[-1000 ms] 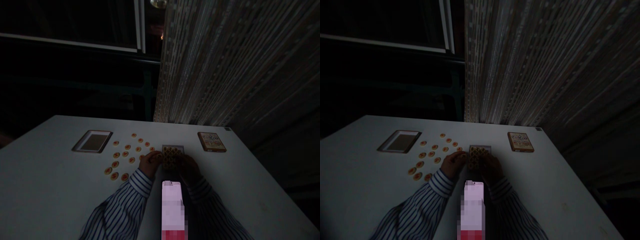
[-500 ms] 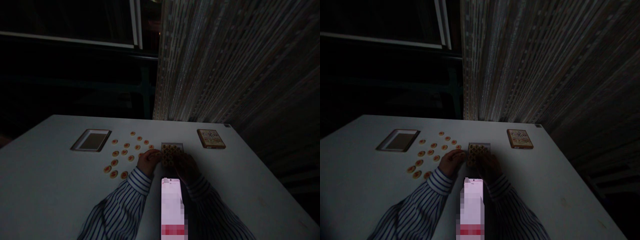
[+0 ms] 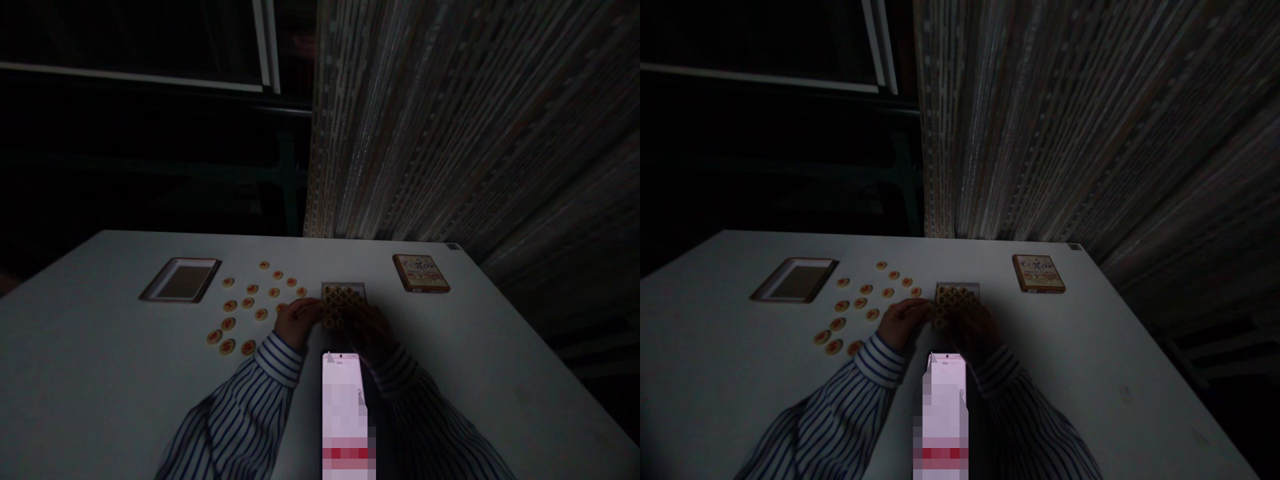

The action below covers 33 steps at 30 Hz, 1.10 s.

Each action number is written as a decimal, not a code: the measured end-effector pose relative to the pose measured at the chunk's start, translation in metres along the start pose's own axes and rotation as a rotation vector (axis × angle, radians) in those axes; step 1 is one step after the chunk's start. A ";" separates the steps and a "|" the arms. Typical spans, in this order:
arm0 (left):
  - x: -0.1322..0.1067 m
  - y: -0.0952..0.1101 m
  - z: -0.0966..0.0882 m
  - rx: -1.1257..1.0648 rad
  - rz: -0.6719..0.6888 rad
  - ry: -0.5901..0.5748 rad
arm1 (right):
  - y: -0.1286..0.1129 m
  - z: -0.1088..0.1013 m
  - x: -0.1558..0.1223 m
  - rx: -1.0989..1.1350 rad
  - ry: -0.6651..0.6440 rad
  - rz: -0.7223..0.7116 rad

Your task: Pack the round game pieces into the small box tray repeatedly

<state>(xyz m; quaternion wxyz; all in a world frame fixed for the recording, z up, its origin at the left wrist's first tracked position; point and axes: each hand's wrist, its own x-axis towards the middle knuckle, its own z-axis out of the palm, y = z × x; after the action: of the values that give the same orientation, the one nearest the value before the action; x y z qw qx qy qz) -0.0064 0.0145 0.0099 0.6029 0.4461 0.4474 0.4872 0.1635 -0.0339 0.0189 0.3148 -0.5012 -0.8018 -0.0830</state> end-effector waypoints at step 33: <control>-0.009 -0.005 0.006 0.044 0.015 -0.144 | -0.006 -0.003 0.004 0.094 0.069 -0.073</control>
<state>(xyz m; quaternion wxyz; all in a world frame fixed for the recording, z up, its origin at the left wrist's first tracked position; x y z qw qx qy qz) -0.0003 0.0038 0.0070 0.6200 0.4966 0.4099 0.4484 0.1583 -0.0351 0.0245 0.3622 -0.4533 -0.8111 -0.0741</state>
